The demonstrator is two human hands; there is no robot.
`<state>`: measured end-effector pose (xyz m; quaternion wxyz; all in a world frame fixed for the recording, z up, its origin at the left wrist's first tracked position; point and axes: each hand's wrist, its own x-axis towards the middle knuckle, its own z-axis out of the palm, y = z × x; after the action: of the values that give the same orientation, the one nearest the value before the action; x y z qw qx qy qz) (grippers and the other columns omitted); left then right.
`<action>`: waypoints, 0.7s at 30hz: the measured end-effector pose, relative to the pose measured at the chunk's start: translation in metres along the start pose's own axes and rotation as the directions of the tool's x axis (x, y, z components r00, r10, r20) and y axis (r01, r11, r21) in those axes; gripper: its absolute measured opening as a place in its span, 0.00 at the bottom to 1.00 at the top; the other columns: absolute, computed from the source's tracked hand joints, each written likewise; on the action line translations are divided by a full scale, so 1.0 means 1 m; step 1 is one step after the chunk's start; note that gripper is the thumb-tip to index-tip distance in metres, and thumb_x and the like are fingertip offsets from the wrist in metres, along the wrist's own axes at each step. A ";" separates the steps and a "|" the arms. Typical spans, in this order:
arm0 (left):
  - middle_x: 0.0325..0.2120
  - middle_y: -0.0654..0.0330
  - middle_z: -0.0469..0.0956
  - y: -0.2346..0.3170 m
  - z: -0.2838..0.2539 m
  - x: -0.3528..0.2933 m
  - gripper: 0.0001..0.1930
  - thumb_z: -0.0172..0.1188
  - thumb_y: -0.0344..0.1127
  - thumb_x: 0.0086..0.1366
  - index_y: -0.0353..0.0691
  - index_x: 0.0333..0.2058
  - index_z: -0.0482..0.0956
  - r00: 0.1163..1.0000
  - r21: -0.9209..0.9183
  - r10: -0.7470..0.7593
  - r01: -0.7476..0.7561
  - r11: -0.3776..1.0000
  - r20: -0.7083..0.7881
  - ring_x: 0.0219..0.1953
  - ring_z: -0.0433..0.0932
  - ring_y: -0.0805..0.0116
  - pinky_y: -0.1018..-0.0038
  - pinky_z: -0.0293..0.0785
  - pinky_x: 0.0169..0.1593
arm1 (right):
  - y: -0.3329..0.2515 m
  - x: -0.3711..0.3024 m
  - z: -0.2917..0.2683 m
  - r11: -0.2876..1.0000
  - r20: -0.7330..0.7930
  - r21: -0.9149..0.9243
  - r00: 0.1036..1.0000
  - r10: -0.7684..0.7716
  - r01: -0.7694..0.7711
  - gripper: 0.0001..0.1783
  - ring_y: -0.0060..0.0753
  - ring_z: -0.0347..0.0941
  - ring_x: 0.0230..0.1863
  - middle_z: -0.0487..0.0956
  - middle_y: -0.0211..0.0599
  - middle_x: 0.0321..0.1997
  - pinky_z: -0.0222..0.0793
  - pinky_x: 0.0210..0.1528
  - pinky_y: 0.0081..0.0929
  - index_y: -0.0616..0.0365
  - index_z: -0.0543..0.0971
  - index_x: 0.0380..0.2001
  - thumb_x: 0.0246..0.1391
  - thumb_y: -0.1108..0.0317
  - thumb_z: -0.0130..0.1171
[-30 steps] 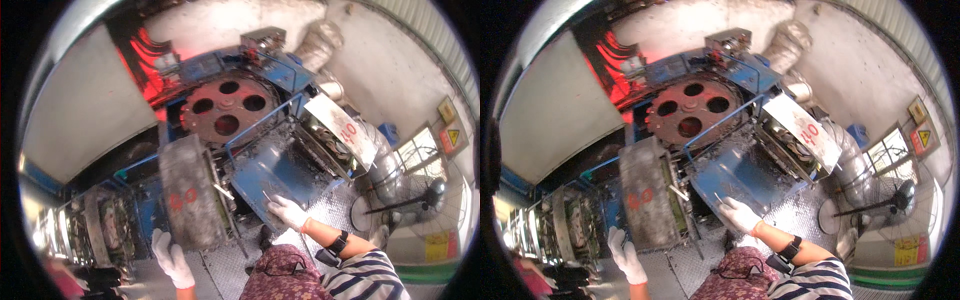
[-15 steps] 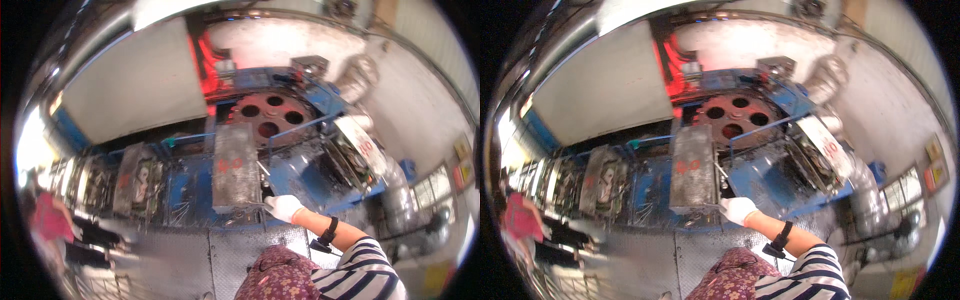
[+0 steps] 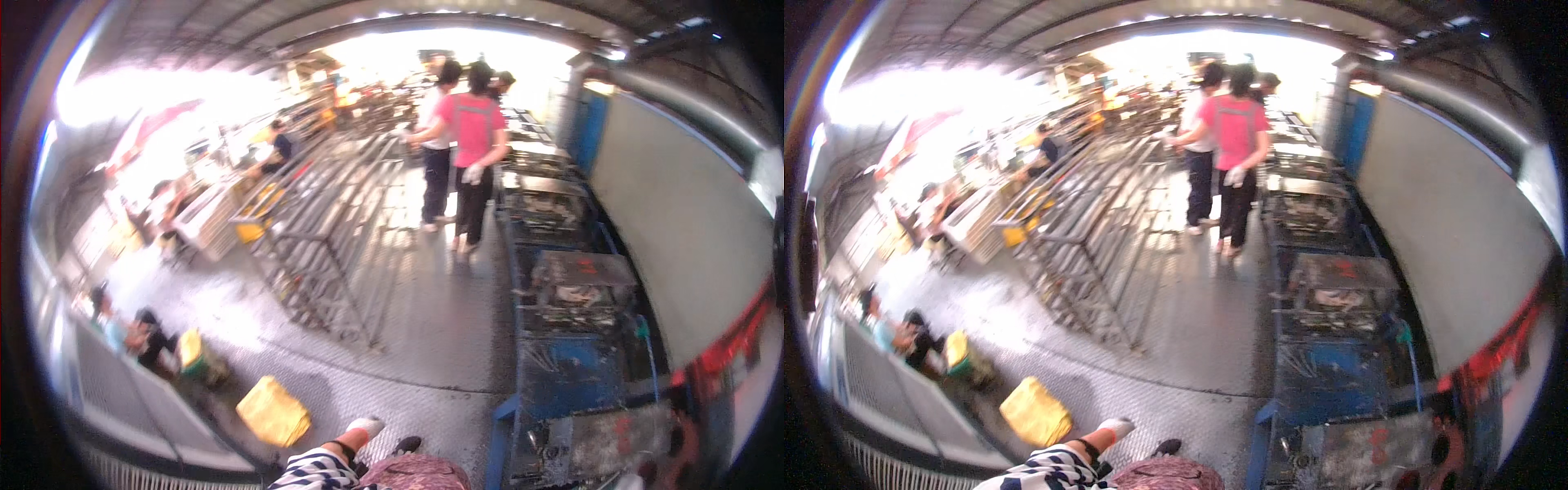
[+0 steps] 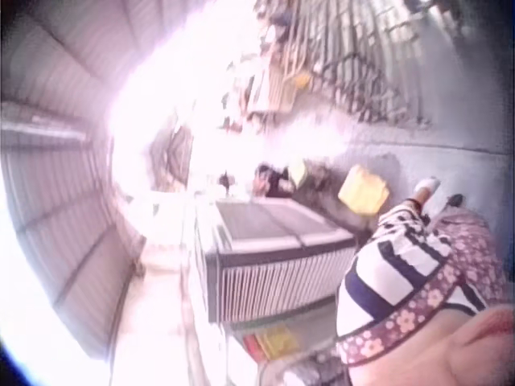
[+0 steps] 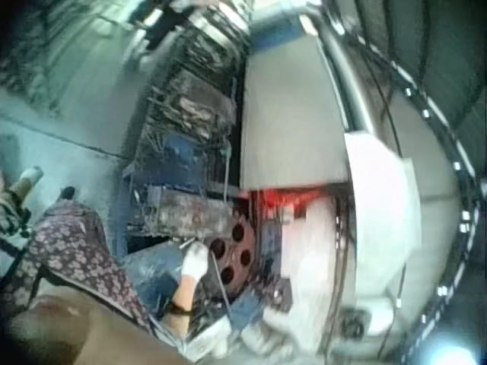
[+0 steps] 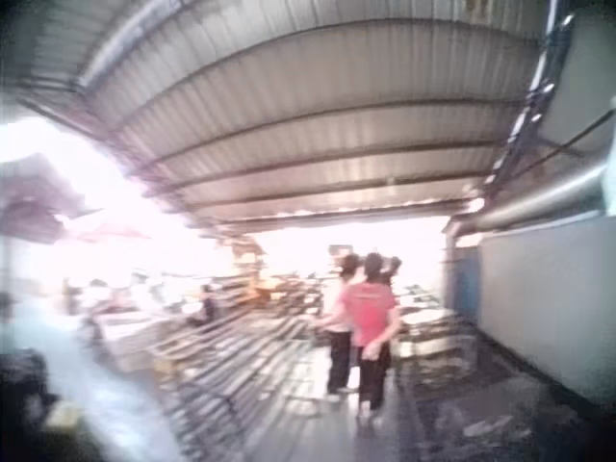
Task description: Operator works on a shoe lasting machine and adjusts components on a conveyor line.
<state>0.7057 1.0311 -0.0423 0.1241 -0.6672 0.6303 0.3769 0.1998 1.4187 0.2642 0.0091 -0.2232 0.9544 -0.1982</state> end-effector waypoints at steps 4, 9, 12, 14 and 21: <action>0.53 0.50 0.81 -0.003 0.014 -0.054 0.28 0.53 0.55 0.64 0.44 0.55 0.80 0.997 -0.144 -0.082 0.080 0.986 -0.009 0.58 0.77 0.49 0.61 0.71 0.59 | 0.013 0.035 0.012 0.993 -0.222 0.031 0.970 -0.101 0.111 0.28 0.61 0.77 0.51 0.80 0.59 0.51 0.71 0.55 0.49 0.60 0.79 0.50 0.70 0.45 0.46; 0.54 0.48 0.80 -0.069 0.051 -0.060 0.26 0.53 0.53 0.63 0.43 0.53 0.81 0.981 -0.228 -0.184 0.167 0.959 -0.055 0.60 0.76 0.49 0.61 0.72 0.60 | 0.018 0.077 -0.001 0.944 0.183 -0.288 0.977 -0.112 0.163 0.21 0.57 0.79 0.43 0.82 0.58 0.42 0.76 0.47 0.42 0.58 0.81 0.48 0.69 0.53 0.50; 0.58 0.47 0.76 -0.096 0.060 -0.093 0.28 0.52 0.55 0.64 0.45 0.55 0.80 0.951 -0.289 -0.309 0.293 0.911 -0.007 0.63 0.73 0.50 0.61 0.69 0.64 | 0.132 0.127 0.039 0.703 -0.270 -0.600 0.730 -0.627 0.382 0.18 0.42 0.78 0.51 0.81 0.47 0.52 0.73 0.55 0.33 0.58 0.79 0.53 0.67 0.60 0.54; 0.58 0.47 0.76 -0.104 0.064 -0.106 0.28 0.51 0.56 0.65 0.44 0.55 0.81 0.898 -0.288 -0.428 0.385 0.877 -0.105 0.64 0.73 0.52 0.62 0.67 0.65 | 0.090 0.109 0.025 0.172 0.220 -0.900 0.760 -0.611 0.399 0.19 0.39 0.74 0.57 0.77 0.46 0.58 0.68 0.61 0.33 0.59 0.78 0.55 0.69 0.60 0.50; 0.56 0.47 0.78 -0.098 0.046 -0.097 0.28 0.51 0.55 0.66 0.41 0.55 0.81 0.926 -0.218 -0.375 0.357 0.909 -0.047 0.61 0.74 0.49 0.61 0.70 0.62 | -0.009 0.138 -0.029 0.979 -0.039 -0.196 0.998 0.051 -0.057 0.28 0.64 0.77 0.50 0.79 0.61 0.53 0.72 0.54 0.48 0.67 0.77 0.50 0.70 0.50 0.44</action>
<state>0.7895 1.1499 -0.0401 0.0951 -0.7986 0.4567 0.3802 0.0761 1.3630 0.3043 -0.0238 -0.1935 0.9750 -0.1062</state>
